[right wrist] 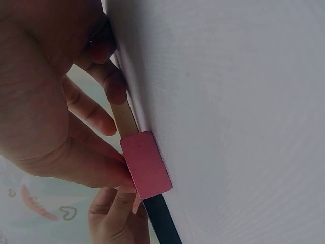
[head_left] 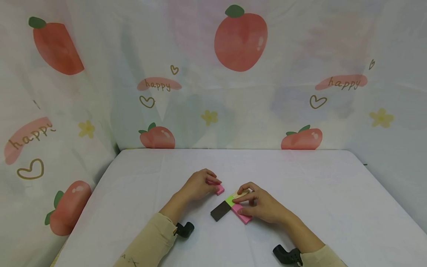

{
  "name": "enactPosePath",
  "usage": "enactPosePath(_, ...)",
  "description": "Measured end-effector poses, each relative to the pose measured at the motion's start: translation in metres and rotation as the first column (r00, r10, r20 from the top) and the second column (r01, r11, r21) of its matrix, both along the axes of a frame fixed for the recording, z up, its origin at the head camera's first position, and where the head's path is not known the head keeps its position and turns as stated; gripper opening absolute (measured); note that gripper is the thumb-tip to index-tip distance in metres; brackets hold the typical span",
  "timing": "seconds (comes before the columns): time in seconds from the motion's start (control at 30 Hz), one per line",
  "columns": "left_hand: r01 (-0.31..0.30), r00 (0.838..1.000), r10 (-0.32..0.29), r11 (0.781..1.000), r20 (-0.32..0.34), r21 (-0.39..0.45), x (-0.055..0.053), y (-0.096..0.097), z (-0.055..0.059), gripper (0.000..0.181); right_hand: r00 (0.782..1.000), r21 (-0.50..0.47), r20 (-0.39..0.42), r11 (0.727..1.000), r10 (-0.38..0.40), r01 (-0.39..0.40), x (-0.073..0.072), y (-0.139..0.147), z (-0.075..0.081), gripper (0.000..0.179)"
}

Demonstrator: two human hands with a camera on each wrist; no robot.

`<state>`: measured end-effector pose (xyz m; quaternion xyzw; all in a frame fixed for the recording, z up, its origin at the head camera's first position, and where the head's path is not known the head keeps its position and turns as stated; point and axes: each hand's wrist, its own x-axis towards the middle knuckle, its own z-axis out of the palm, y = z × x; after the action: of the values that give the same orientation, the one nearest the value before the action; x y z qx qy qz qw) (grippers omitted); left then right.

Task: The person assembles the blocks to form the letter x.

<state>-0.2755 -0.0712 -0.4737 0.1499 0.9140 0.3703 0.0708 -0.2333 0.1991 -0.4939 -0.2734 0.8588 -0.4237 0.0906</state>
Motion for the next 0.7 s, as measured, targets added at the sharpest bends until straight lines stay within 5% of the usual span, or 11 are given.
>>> enactPosePath(0.7, -0.001, 1.000, 0.001, 1.000, 0.018, 0.010, 0.0027, 0.0028, 0.0004, 0.019, 1.000, -0.009, 0.003, 1.000, 0.003, -0.003, -0.0003, 0.0005, -0.0010, 0.032)
